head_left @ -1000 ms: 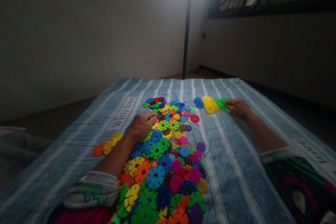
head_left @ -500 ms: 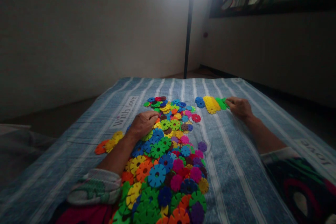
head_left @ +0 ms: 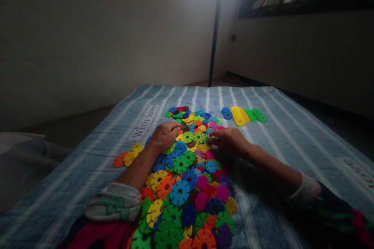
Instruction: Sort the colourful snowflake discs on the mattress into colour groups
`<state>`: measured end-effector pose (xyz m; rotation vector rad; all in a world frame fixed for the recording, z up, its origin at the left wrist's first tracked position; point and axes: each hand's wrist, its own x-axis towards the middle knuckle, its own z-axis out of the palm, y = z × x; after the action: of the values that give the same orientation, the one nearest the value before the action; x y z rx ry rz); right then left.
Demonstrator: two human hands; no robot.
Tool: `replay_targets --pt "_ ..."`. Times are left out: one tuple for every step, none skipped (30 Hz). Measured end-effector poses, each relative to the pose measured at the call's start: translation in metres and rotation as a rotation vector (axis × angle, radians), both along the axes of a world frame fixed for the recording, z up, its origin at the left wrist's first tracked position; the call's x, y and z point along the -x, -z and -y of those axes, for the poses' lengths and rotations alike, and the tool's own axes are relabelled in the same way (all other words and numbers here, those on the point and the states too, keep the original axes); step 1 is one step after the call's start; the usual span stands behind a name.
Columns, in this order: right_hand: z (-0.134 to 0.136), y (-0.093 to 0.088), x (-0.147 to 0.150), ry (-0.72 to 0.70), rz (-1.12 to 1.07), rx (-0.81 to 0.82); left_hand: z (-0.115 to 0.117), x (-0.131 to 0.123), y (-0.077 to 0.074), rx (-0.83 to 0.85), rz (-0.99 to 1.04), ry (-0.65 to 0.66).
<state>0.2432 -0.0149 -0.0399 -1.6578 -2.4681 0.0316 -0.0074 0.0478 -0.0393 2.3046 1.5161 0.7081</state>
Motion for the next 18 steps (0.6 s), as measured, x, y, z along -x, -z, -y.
replay_targets --pt "0.001 -0.001 0.004 0.01 0.024 0.021 0.0 0.0 0.0 0.0 -0.001 0.001" --pt "0.002 -0.002 0.006 0.02 0.045 0.038 0.0 0.0 0.0 -0.001 -0.002 0.003" --pt "0.002 -0.003 0.008 0.029 0.065 0.052 0.0 0.0 0.0 -0.002 -0.003 0.005" --pt "0.003 -0.004 0.008 0.034 0.082 0.065 0.0 -0.001 0.0 -0.005 -0.003 0.007" --pt "0.002 -0.005 0.007 0.035 0.096 0.078 0.001 -0.001 0.0 -0.007 -0.003 0.007" --pt "0.002 -0.006 0.006 0.035 0.103 0.089 0.001 -0.001 0.0 -0.008 -0.002 0.007" --pt "0.002 -0.007 0.005 0.034 0.105 0.097 0.001 -0.001 -0.001 -0.01 -0.001 0.006" --pt "0.002 -0.008 0.003 0.038 0.102 0.099 0.001 -0.001 -0.001 -0.011 -0.001 0.005" --pt "0.002 -0.008 0.002 0.045 0.098 0.098 0.001 -0.001 -0.001 -0.012 -0.003 0.006" --pt "0.001 -0.008 0.0 0.051 0.094 0.095 0.001 -0.001 -0.001 -0.013 -0.006 0.007" --pt "0.002 -0.009 0.0 0.061 0.09 0.09 0.001 -0.001 -0.001 -0.013 -0.009 0.009" --pt "0.002 -0.009 0.0 0.068 0.084 0.089 0.001 -0.001 -0.001 -0.013 -0.012 0.009" --pt "0.002 -0.01 0.001 0.068 0.076 0.091 0.001 -0.001 -0.001 -0.013 -0.013 0.009" --pt "0.003 -0.01 0.003 0.063 0.069 0.099 0.001 -0.001 -0.001 -0.012 -0.011 0.01" --pt "0.004 -0.011 0.005 0.057 0.064 0.11 0.001 -0.001 -0.001 -0.011 -0.008 0.01" --pt "0.004 -0.011 0.008 0.054 0.063 0.119 0.001 -0.001 -0.001 -0.012 -0.003 0.011" --pt "0.005 -0.011 0.011 0.054 0.067 0.126 0.0 -0.001 -0.001 -0.012 0.003 0.012" --pt "0.005 -0.011 0.013 0.057 0.072 0.13 0.0 -0.001 -0.001 -0.013 0.008 0.013"
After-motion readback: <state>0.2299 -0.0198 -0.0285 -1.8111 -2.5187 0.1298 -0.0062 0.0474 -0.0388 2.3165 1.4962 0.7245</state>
